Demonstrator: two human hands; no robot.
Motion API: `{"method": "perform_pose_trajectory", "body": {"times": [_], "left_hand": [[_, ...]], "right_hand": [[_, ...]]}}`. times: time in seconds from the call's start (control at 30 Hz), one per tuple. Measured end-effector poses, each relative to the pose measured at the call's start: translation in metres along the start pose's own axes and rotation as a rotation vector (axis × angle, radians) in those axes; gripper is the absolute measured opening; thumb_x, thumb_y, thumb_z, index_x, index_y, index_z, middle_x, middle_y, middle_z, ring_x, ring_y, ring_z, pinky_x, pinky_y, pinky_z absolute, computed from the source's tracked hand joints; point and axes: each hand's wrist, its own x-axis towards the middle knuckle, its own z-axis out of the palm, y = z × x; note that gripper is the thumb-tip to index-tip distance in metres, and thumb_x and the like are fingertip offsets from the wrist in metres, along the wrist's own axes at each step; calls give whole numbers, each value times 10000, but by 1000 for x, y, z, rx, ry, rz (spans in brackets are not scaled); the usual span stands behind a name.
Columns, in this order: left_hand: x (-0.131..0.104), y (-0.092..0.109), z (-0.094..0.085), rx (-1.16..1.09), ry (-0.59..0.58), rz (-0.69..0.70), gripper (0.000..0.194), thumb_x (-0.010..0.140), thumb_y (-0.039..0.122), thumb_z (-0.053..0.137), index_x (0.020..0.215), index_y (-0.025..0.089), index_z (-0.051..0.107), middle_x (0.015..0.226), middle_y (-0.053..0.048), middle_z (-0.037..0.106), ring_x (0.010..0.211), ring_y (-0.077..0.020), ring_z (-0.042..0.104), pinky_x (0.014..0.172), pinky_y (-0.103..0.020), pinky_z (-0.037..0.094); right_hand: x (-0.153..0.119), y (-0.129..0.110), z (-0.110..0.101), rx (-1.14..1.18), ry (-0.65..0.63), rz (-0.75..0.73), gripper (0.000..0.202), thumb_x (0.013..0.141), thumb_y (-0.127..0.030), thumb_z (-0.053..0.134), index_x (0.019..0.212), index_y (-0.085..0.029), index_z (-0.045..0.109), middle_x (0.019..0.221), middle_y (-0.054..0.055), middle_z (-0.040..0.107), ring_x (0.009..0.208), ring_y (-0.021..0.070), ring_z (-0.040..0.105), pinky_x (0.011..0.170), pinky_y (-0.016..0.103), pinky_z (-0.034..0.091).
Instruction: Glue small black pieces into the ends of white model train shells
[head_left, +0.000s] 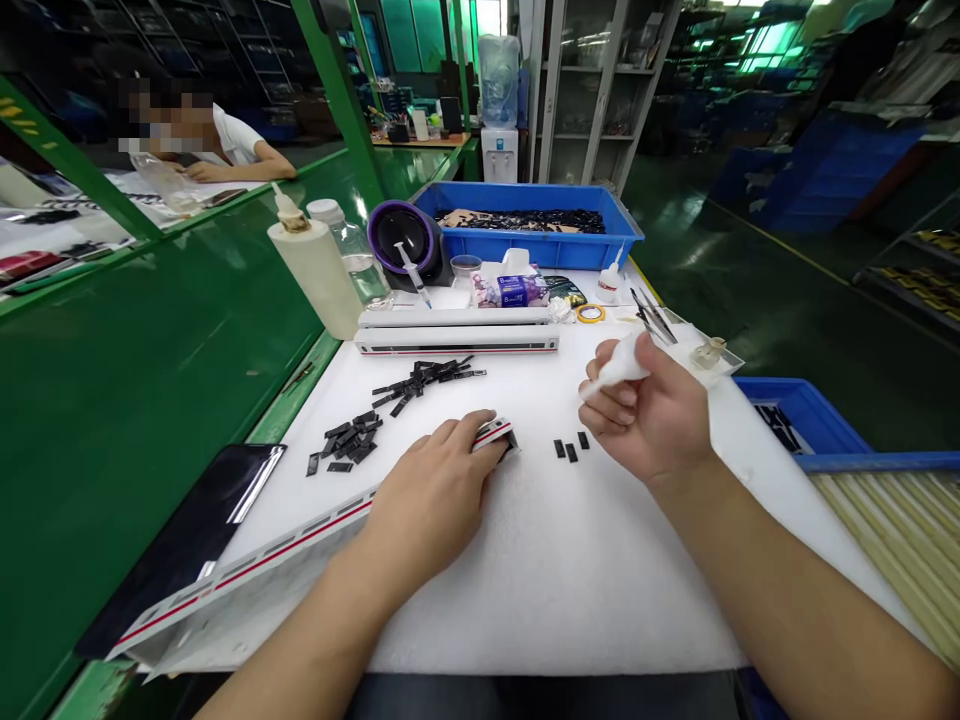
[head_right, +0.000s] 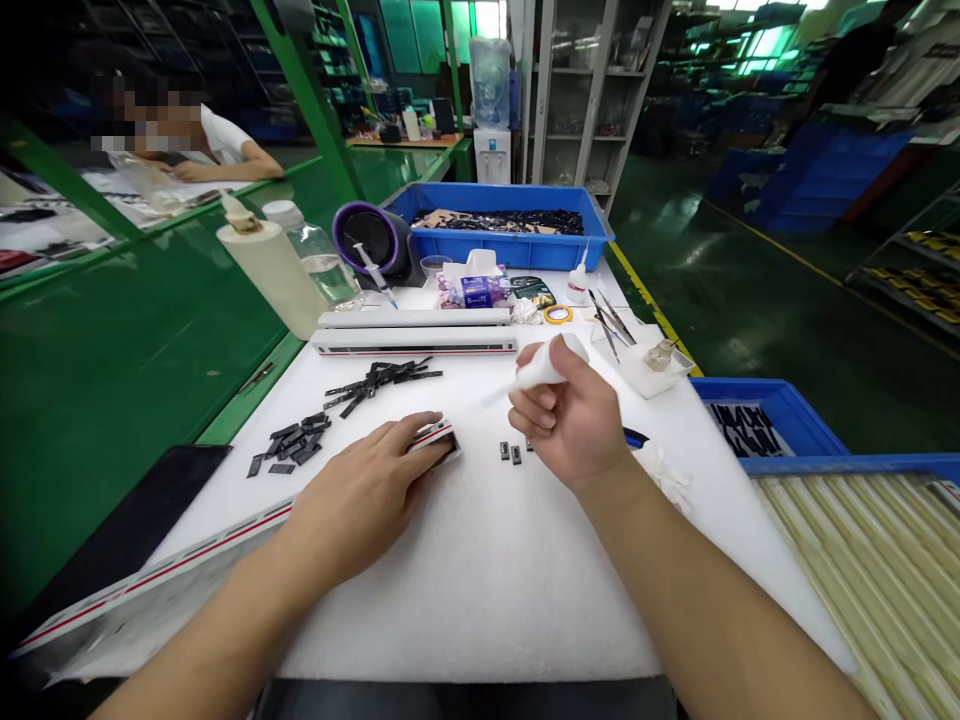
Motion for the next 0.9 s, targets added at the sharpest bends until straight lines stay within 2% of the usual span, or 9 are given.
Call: {"method": "perform_pose_trajectory", "body": {"times": [0.07,0.13,0.23,0.4,0.63,0.9], "left_hand": [[0,2,0,3,-11,-11,318,932,207,434,1183,266,620,1434,-65,459,1161,-276,536,914,-465,505],[-1,3,-1,1,-7,-18,323,927,204,439,1186,264,621,1435,-67,461,1167,-279,534,922,-473,501],[-1,3,0,-9,2,-17,327,930,213,439,1198,267,618,1430,-70,465,1176,-280,531,926,-477,501],[-2,3,1,12,5,-9,333,939,217,427,1214,277,605,1423,-64,466,1164,-276,537,915,-467,504],[-2,4,1,16,24,-9,327,948,231,416,1207,271,613,1414,-67,470,1150,-280,541,895,-460,507],[-2,4,0,26,15,-11,332,950,230,412,1213,277,608,1409,-67,468,1125,-267,545,887,-442,502]], "right_hand": [[-4,11,6,-133,61,-79,445,790,-649,585,675,-219,588,464,-61,303,400,87,277,373,244,241],[-10,22,11,-342,111,-217,477,784,-658,608,662,-198,628,491,-23,435,436,97,376,401,254,300],[-18,31,14,-586,103,-331,494,805,-656,590,676,-184,657,593,25,568,511,122,474,460,272,385],[-18,36,14,-699,77,-327,480,825,-643,575,684,-191,653,575,18,566,526,139,514,485,274,418],[-15,45,16,-788,43,-376,459,874,-594,545,695,-188,664,509,-5,524,479,122,493,490,272,402],[-15,45,17,-825,30,-385,482,891,-589,522,707,-172,675,498,-12,513,477,114,491,493,266,387]]}}
